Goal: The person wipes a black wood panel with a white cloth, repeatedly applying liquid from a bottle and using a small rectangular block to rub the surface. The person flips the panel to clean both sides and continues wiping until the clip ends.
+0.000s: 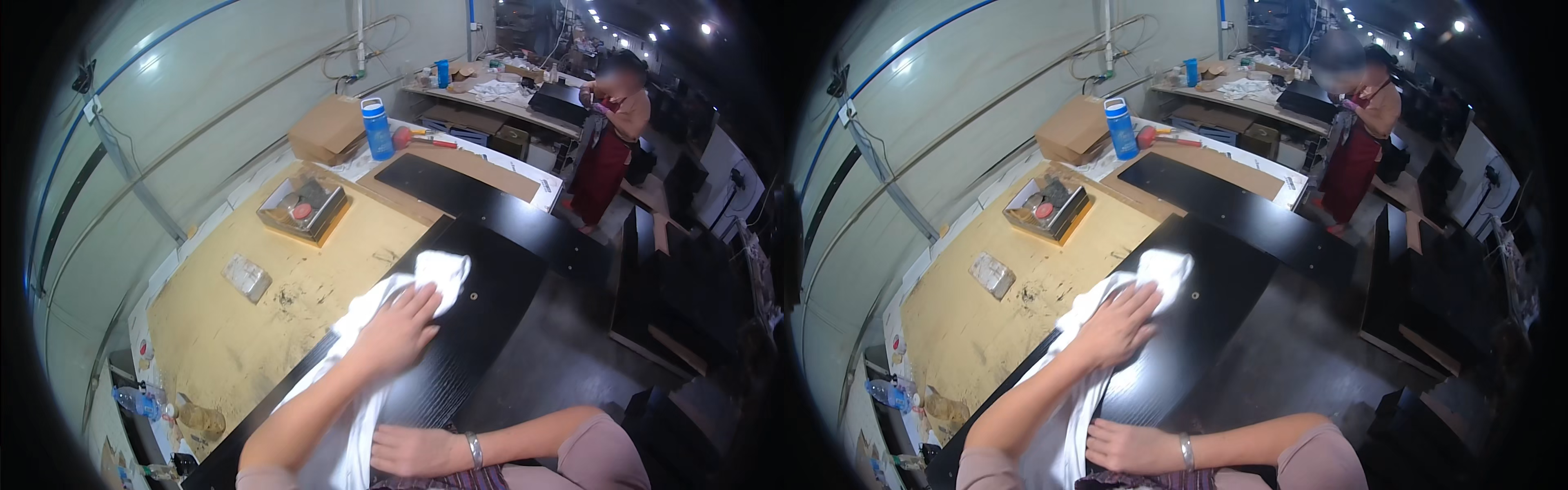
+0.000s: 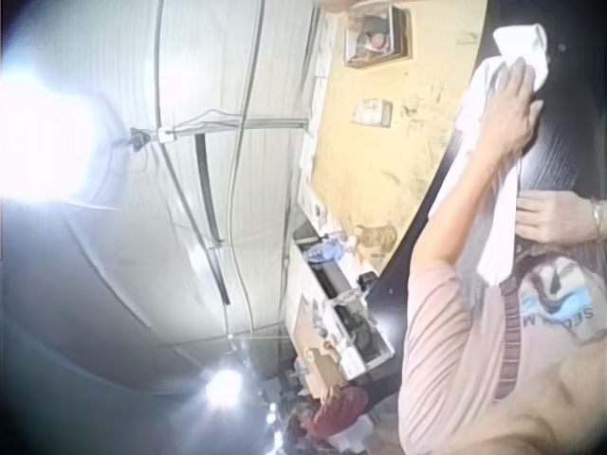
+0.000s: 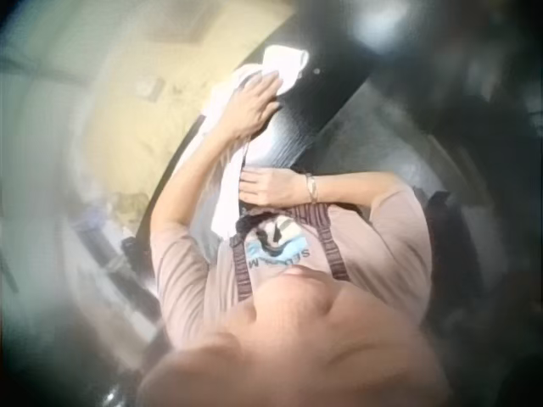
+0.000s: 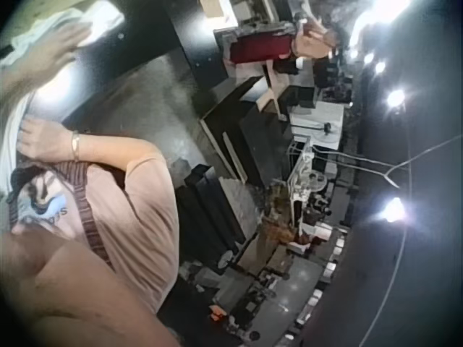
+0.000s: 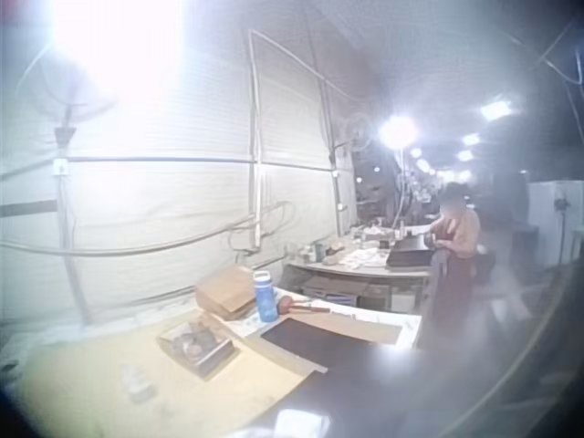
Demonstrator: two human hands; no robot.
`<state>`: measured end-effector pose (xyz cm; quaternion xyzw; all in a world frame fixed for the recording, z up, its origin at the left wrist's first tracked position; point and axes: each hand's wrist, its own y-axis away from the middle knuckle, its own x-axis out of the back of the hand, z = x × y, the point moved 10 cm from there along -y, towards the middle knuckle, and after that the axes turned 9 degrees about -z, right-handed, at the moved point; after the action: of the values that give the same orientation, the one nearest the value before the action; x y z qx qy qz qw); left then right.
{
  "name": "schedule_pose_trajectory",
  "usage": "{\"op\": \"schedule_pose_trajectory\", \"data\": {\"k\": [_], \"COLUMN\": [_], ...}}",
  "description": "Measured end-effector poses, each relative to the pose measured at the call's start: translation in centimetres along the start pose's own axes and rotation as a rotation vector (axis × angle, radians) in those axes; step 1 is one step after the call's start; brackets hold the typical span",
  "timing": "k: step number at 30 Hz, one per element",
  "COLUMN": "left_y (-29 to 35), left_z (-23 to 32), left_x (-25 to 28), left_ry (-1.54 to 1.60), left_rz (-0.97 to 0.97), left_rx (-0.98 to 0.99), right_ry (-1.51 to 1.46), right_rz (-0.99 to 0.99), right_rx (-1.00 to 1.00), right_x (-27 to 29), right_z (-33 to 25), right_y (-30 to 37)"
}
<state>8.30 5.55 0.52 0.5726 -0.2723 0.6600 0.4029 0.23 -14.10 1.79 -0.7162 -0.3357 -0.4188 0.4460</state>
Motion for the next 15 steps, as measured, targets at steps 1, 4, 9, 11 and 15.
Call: {"op": "schedule_pose_trajectory", "data": {"k": [1, 4, 9, 11, 15], "left_y": [-1.7, -5.1, -0.2, 3.5, -4.0], "left_z": [-0.2, -1.0, -0.2, -1.4, -3.2], "left_x": [0.0, 1.8, 0.6, 0.7, 1.3], "left_ry": [0.037, 0.033, 0.025, -0.007, 0.021], "left_rz": [0.056, 0.136, 0.003, 0.003, 0.116], "left_rx": [-0.004, -0.007, 0.059, 0.086, 0.159], "right_ry": [-0.033, -0.039, 0.017, 0.022, -0.036], "right_rz": [-0.055, 0.033, 0.101, 0.124, -0.024], "right_rx": [-0.014, 0.011, -0.022, 0.007, -0.027], "right_x": [-0.3, 0.7, 0.2, 0.6, -1.1], "right_z": [-0.6, 0.5, 2.3, 1.2, 1.4], "right_y": [-0.3, -0.3, 1.5, 0.6, 0.4]}}
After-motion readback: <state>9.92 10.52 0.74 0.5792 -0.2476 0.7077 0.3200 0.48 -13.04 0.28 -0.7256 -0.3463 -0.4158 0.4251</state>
